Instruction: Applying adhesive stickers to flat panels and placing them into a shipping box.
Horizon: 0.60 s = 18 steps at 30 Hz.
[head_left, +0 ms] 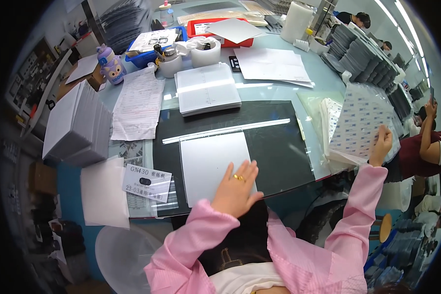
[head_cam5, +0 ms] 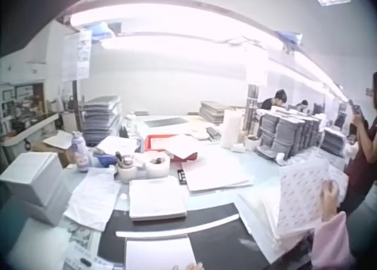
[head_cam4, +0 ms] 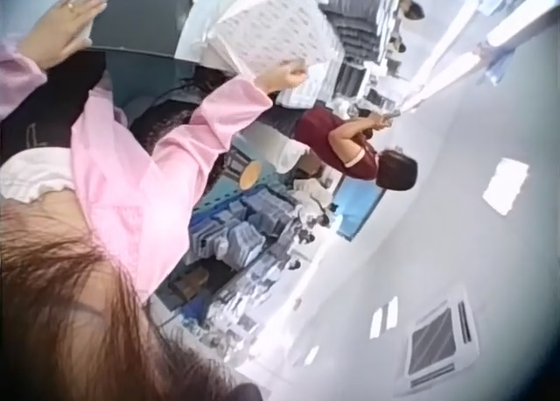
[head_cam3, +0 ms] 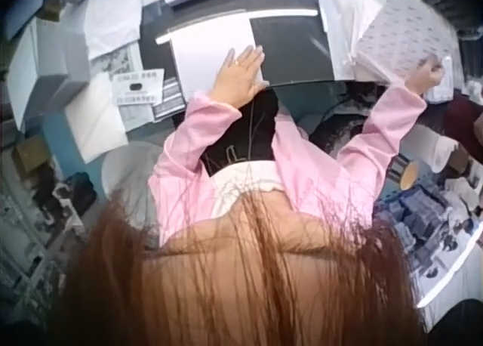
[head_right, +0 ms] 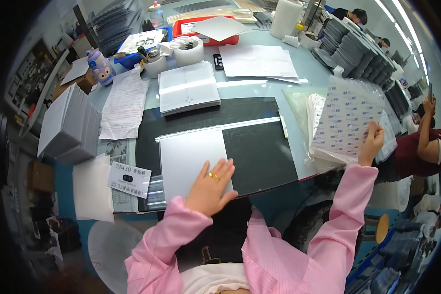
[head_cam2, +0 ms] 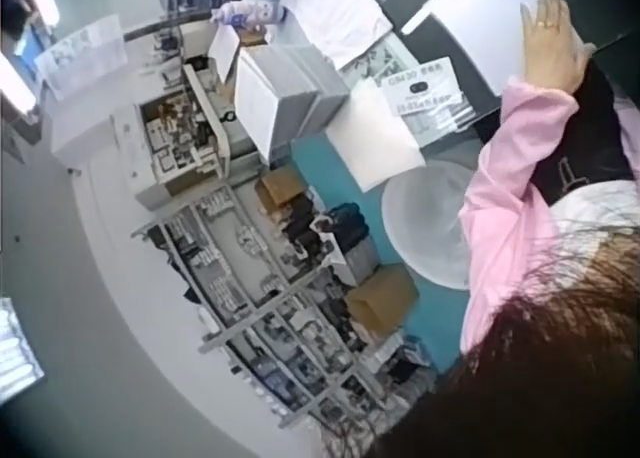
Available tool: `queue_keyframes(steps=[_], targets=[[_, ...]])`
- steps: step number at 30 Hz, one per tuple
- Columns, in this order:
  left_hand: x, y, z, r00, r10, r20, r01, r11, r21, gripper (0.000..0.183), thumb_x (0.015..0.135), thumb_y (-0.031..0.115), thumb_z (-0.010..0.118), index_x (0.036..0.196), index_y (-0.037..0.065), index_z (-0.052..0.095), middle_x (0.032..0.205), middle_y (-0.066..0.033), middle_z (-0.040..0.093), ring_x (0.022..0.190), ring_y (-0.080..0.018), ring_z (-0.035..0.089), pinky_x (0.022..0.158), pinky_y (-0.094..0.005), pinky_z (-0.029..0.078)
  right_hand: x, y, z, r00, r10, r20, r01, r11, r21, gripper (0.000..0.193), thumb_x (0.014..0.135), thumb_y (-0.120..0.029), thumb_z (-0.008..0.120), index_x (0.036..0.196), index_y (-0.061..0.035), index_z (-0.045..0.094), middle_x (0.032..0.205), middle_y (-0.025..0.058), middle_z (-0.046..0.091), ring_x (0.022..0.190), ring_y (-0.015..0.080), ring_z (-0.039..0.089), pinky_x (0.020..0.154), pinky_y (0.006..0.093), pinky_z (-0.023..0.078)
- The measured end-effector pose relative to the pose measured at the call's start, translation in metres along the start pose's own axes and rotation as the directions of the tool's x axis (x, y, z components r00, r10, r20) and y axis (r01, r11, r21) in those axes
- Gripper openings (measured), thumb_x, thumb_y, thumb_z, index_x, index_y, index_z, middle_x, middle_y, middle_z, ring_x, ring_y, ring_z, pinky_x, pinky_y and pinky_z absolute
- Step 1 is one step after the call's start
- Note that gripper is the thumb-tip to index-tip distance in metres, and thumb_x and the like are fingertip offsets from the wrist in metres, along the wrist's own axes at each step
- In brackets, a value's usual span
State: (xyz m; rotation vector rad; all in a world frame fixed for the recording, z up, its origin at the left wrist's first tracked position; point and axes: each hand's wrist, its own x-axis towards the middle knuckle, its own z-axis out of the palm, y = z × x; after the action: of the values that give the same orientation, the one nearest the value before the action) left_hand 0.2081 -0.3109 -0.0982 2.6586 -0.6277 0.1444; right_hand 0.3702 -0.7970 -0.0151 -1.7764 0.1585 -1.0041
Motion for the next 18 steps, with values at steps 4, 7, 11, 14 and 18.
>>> queue_keyframes(steps=[4,7,11,14,18], targets=[[-0.032,0.038,-0.004,0.986,0.159,0.045,-0.146,0.967,-0.209,0.074,0.090,0.044,0.064,0.142,-0.004,0.042,0.152,-0.0193,0.039,0.143,-0.0326,0.035,0.117,-0.0492,0.024,-0.034,-0.074,0.024,0.987,0.061,0.147,-0.097,0.963,0.252,0.022,0.101,-0.028,0.059,0.093,-0.0076,0.060,0.073,-0.0063,0.051,0.063,0.0013,0.042,0.056,0.0179,0.032],[-0.050,0.047,-0.004,0.961,0.271,0.059,-0.210,0.851,-0.482,0.068,0.090,0.036,0.067,0.142,0.000,0.044,0.147,-0.0173,0.046,0.138,-0.0311,0.042,0.115,-0.0483,0.030,-0.086,-0.121,0.069,0.946,0.209,0.246,-0.294,0.875,0.385,0.027,0.102,-0.032,0.055,0.091,-0.0089,0.061,0.071,-0.0063,0.049,0.062,0.0024,0.044,0.053,0.0184,0.033],[-0.050,0.039,-0.023,0.992,0.003,-0.124,-0.086,0.736,-0.672,0.039,0.088,0.010,0.071,0.126,0.005,0.063,0.116,-0.0112,0.070,0.111,-0.0268,0.066,0.100,-0.0406,0.048,-0.160,-0.133,0.087,0.640,0.281,0.715,-0.578,0.789,0.208,0.027,0.104,-0.031,0.047,0.091,-0.0114,0.061,0.077,-0.0031,0.056,0.066,0.0046,0.052,0.059,0.0214,0.045],[-0.040,0.034,-0.044,0.867,-0.417,-0.274,0.016,0.572,-0.820,0.048,0.083,0.000,0.072,0.130,0.004,0.061,0.113,-0.0163,0.071,0.095,-0.0266,0.072,0.082,-0.0342,0.055,-0.217,-0.124,0.101,0.257,0.236,0.937,-0.637,0.770,-0.019,0.006,0.096,-0.010,0.061,0.100,-0.0064,0.063,0.086,-0.0045,0.062,0.075,0.0024,0.055,0.066,0.0192,0.046],[-0.045,0.005,-0.048,0.822,-0.392,-0.414,-0.010,0.716,-0.698,0.047,0.080,0.005,0.077,0.125,0.000,0.063,0.105,-0.0167,0.073,0.097,-0.0261,0.072,0.082,-0.0339,0.055,-0.265,-0.144,0.128,-0.131,0.089,0.987,-0.665,0.731,-0.154,0.021,0.098,-0.021,0.063,0.099,-0.0008,0.062,0.086,0.0026,0.067,0.073,0.0033,0.058,0.065,0.0191,0.045]])
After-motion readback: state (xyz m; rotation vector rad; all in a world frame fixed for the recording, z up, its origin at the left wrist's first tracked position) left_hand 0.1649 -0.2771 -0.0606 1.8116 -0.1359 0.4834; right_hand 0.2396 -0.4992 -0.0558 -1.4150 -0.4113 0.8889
